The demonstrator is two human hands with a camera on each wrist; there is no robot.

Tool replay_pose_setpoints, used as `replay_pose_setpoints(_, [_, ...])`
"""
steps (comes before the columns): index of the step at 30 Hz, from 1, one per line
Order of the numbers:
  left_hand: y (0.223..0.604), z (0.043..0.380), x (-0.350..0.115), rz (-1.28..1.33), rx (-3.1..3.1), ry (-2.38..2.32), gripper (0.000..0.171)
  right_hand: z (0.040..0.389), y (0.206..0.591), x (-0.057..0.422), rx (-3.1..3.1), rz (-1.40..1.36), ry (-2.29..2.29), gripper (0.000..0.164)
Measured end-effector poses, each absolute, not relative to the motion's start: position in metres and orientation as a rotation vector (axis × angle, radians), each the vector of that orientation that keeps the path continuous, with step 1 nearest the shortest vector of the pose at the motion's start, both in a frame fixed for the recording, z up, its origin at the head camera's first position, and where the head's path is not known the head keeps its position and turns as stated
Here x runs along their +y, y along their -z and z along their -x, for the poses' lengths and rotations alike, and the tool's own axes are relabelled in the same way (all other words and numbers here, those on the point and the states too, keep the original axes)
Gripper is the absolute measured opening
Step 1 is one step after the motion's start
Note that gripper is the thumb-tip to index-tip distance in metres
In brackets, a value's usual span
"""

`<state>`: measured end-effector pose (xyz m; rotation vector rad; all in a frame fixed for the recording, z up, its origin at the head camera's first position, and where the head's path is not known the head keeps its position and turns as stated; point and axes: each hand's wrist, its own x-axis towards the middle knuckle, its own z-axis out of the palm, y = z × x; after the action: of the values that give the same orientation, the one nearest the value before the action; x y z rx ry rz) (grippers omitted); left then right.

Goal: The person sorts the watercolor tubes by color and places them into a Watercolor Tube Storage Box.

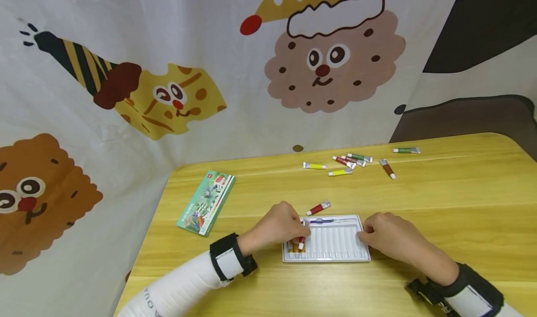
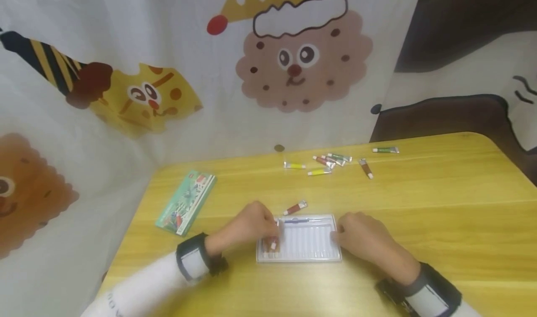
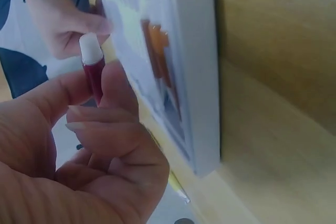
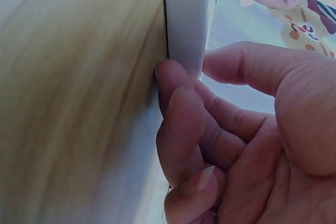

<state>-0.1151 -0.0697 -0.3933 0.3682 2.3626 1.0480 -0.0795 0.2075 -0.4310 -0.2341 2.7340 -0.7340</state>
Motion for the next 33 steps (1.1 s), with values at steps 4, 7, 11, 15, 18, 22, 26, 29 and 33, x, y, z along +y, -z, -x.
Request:
replay_pose_setpoints(4, [0.398, 0.112, -0.068, -0.386, 2.360, -0.985, 0.039, 0.080, 0.431, 0.208, 2.733, 0.240, 0.731, 0.028])
replay_pose_setpoints(7, [0.402, 0.111, -0.066, -0.407, 2.369, -0.939, 0.039, 0.080, 0.431, 0.208, 2.735, 0.245, 0.727, 0.029])
replay_pose_setpoints(11, [0.405, 0.111, -0.063, -0.428, 2.382, -0.864, 0.040, 0.080, 0.432, 0.208, 2.738, 0.246, 0.726, 0.030])
replay_pose_setpoints(15, [0.406, 0.112, -0.059, -0.445, 2.394, -0.793, 0.040, 0.080, 0.432, 0.208, 2.742, 0.241, 0.723, 0.031])
replay_pose_setpoints(18, [0.406, 0.114, -0.058, -0.451, 2.390, -0.775, 0.038, 0.080, 0.433, 0.208, 2.738, 0.241, 0.725, 0.031])
replay_pose_setpoints(22, [0.408, 0.116, -0.056, -0.458, 2.383, -0.766, 0.038, 0.080, 0.433, 0.208, 2.723, 0.234, 0.739, 0.030])
replay_pose_setpoints(26, [0.409, 0.117, -0.054, -0.472, 2.377, -0.747, 0.039, 0.080, 0.433, 0.208, 2.721, 0.235, 0.749, 0.029])
replay_pose_setpoints(29, [0.409, 0.117, -0.053, -0.479, 2.373, -0.753, 0.040, 0.080, 0.433, 0.208, 2.724, 0.235, 0.746, 0.029])
replay_pose_setpoints(33, [0.407, 0.116, -0.055, -0.464, 2.366, -0.788, 0.039, 0.080, 0.433, 0.209, 2.728, 0.228, 0.737, 0.030])
